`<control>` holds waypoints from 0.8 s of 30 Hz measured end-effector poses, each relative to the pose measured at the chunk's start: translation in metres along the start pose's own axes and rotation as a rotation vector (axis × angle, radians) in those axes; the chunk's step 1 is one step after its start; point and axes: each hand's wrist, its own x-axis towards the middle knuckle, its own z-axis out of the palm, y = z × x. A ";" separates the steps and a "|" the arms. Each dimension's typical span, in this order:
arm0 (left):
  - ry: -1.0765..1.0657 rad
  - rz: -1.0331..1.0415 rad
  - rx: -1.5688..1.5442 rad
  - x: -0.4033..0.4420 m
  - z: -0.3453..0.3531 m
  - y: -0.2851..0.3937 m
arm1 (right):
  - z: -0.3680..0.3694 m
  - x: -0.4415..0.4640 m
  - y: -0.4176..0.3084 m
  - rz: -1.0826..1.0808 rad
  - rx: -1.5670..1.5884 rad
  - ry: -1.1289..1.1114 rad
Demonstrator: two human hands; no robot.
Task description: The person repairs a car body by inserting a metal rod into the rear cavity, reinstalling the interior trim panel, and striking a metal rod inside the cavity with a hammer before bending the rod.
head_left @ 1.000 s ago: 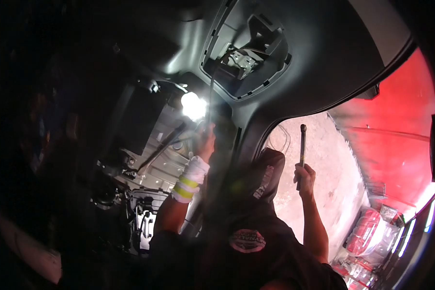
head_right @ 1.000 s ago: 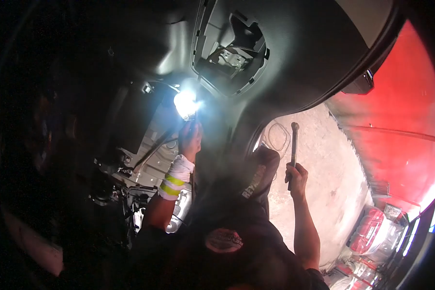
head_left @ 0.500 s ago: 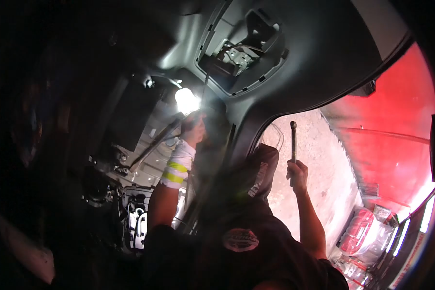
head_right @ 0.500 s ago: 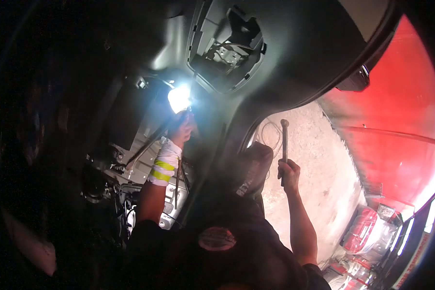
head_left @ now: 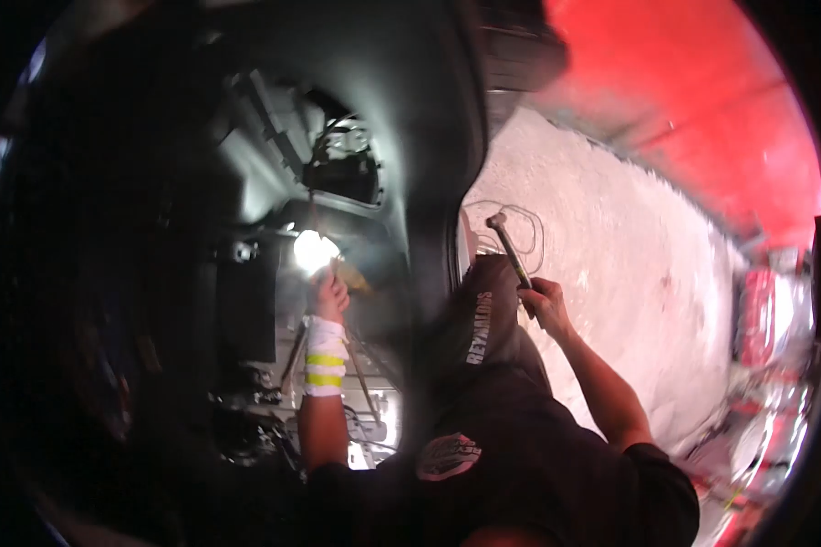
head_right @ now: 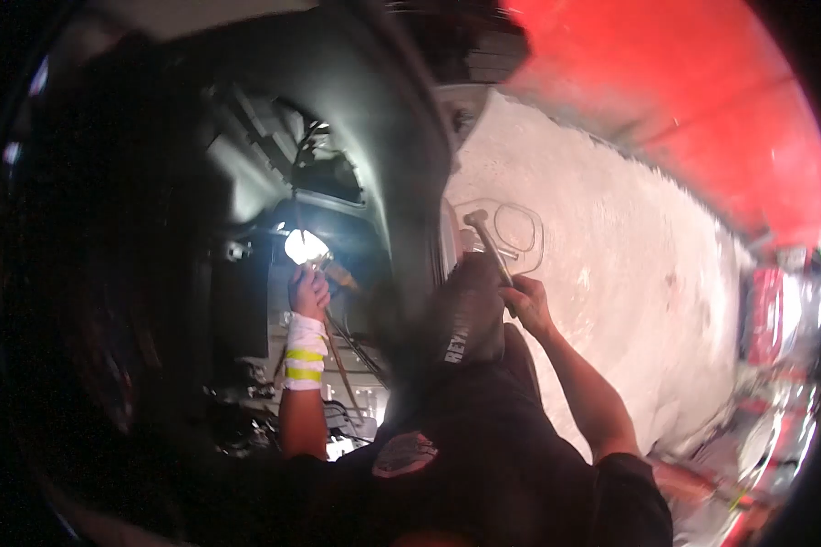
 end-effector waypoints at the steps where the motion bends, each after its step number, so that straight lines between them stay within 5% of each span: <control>1: 0.006 -0.036 -0.028 -0.002 0.008 0.000 | 0.000 -0.001 -0.001 0.032 0.017 0.019; 10: 0.292 -0.143 0.202 -0.012 0.039 0.025 | -0.019 -0.023 0.024 0.004 0.120 0.104; 20: -0.308 -0.162 0.171 0.015 -0.053 0.066 | -0.051 -0.029 0.084 0.210 0.424 0.213; 24: 0.164 -0.100 0.240 0.005 -0.036 0.065 | -0.051 -0.018 0.118 0.287 0.487 0.235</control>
